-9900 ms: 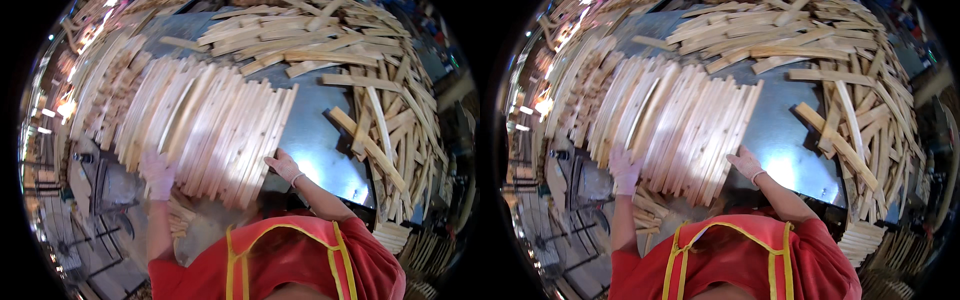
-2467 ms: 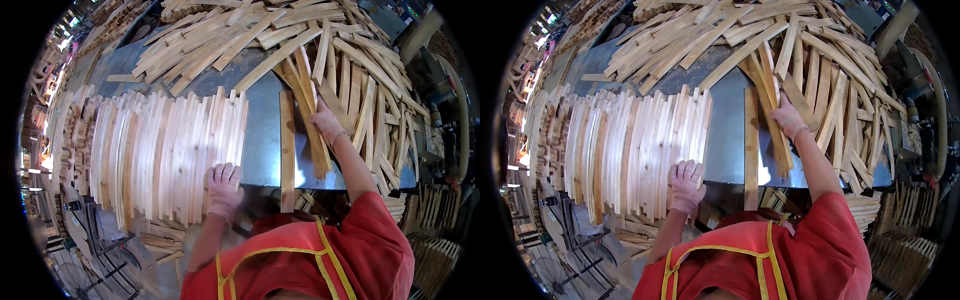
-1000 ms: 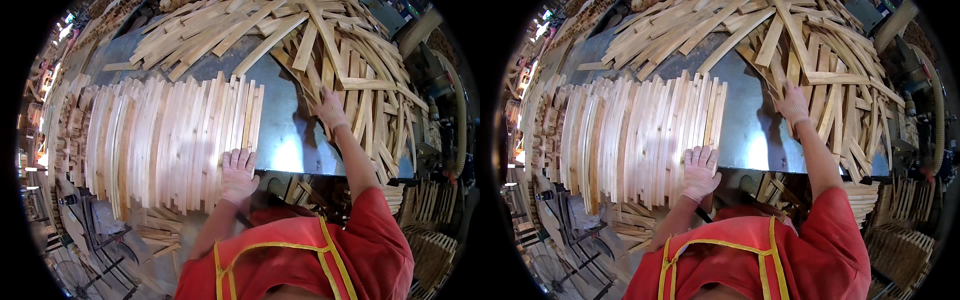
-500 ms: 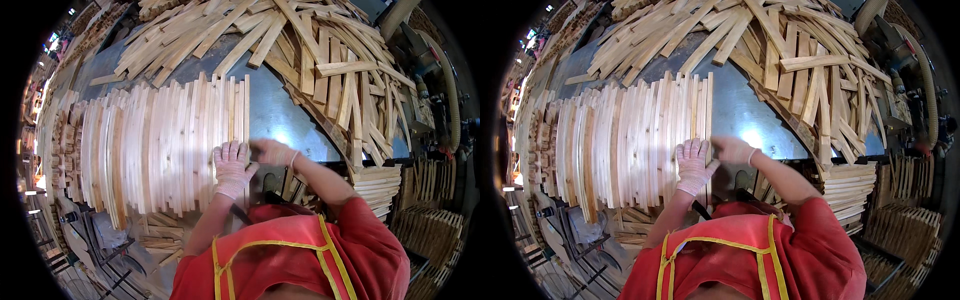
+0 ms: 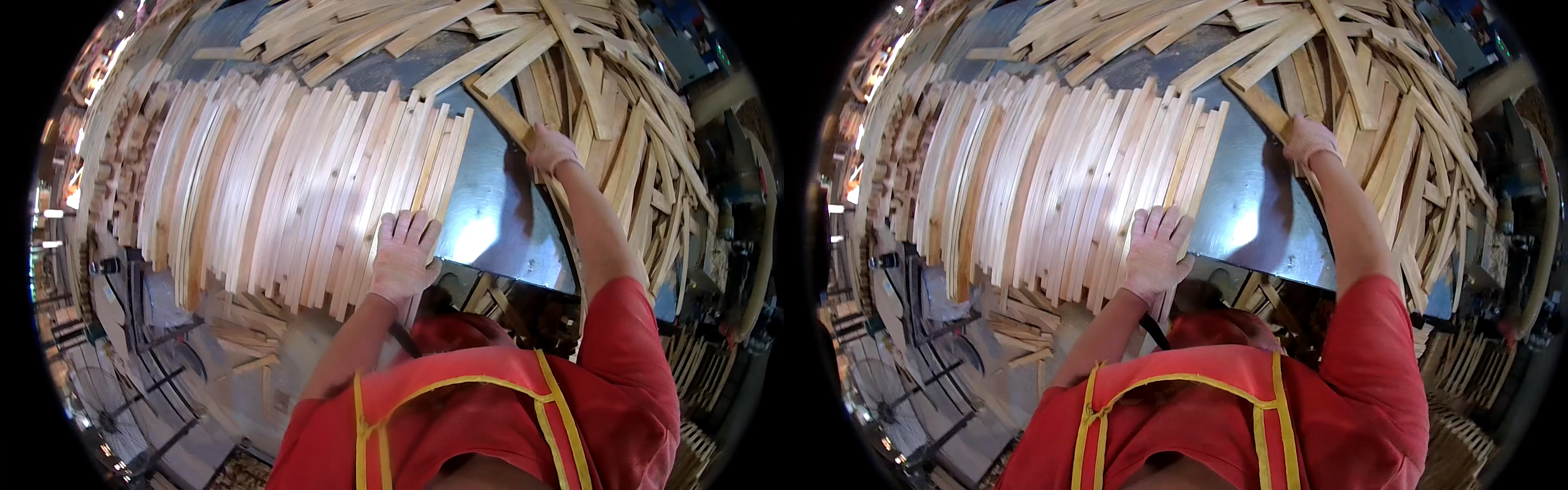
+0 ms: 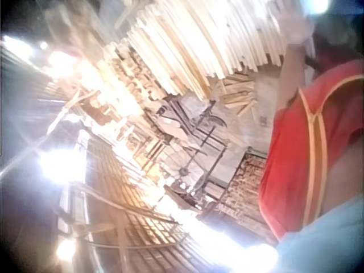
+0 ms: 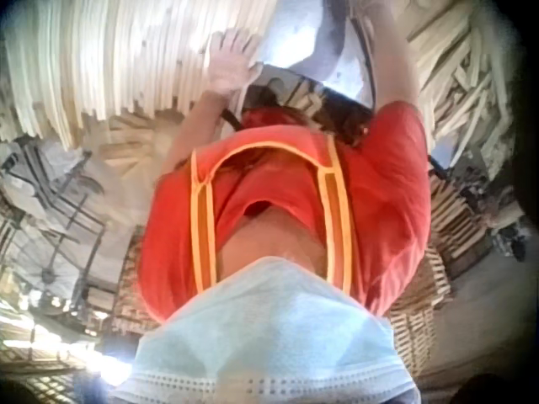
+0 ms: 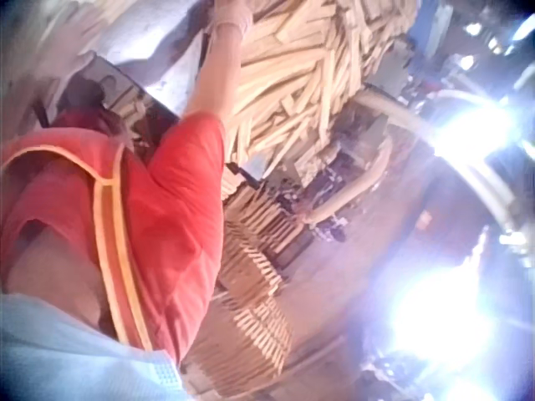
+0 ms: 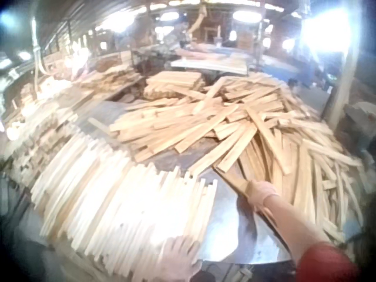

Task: The person picks up wooden planks from a large pile and arranges them into a neat stack on a metal table. They handle the planks by hand, aligning them carefully to form a uniform pile.

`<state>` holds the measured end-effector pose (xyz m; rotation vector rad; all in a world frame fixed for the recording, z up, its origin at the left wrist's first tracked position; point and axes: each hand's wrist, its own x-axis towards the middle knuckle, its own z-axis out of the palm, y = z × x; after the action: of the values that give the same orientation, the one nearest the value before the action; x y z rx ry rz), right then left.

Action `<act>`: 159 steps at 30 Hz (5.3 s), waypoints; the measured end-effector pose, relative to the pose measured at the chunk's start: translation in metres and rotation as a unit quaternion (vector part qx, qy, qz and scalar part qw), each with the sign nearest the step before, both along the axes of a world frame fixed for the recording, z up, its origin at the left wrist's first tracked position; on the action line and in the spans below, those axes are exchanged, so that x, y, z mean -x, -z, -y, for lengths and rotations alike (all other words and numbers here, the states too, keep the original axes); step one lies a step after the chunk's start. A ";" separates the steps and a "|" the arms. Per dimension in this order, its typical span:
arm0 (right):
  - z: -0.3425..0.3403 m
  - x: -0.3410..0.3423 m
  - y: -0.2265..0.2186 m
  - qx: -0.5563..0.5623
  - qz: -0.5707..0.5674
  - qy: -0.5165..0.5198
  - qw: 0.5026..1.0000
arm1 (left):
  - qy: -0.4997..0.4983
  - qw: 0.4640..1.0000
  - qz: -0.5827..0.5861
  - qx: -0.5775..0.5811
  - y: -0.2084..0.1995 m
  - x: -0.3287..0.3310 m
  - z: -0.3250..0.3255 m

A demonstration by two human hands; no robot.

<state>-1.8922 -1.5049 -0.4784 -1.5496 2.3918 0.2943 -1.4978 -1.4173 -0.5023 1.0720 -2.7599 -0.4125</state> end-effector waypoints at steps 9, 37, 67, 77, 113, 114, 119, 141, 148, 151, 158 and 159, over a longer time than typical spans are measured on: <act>-0.140 -0.104 0.035 0.060 0.563 0.237 0.789 | -0.005 0.999 -0.037 -0.030 0.020 -0.031 0.010; -0.155 -0.230 0.077 0.196 0.530 0.310 0.765 | -0.281 0.272 -0.464 -0.794 0.124 -0.163 -0.199; -0.168 -0.198 0.058 0.302 0.533 0.261 0.746 | -0.352 0.667 -0.328 -0.569 0.012 -0.125 -0.173; -0.124 -0.237 -0.011 0.244 0.716 0.268 0.597 | -0.343 0.559 -0.434 -0.618 -0.129 -0.121 -0.112; -0.173 -0.301 0.097 0.176 0.518 0.280 0.789 | -0.399 0.892 0.212 0.034 -0.081 -0.406 0.166; -0.180 -0.310 0.078 0.198 0.550 0.278 0.763 | -0.380 0.893 0.237 0.045 -0.074 -0.402 0.171; -0.150 -0.287 0.009 -0.082 0.430 0.156 0.885 | -0.358 0.898 0.251 0.046 -0.085 -0.417 0.164; 0.045 -0.074 -0.018 -0.052 -0.136 -0.271 0.952 | -0.101 0.994 0.028 0.033 -0.012 -0.032 -0.077; -0.067 0.045 -0.013 -0.055 -0.114 -0.252 0.959 | -0.095 0.994 -0.053 -0.004 -0.004 -0.046 -0.079; -0.086 0.031 -0.008 0.232 -0.047 -0.208 0.949 | -0.199 0.971 -0.130 0.028 0.000 -0.079 -0.086; -0.151 -0.148 0.051 0.101 0.362 0.064 0.924 | -0.528 0.710 -0.426 -0.188 0.067 -0.192 -0.151; -0.150 -0.165 0.060 0.101 0.412 0.101 0.900 | -0.558 0.580 -0.513 -0.298 0.084 -0.197 -0.157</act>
<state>-1.7271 -1.3551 -0.5380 -1.1379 1.8837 -0.5673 -1.3007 -1.2598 -0.5866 1.6377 -0.6200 -1.2047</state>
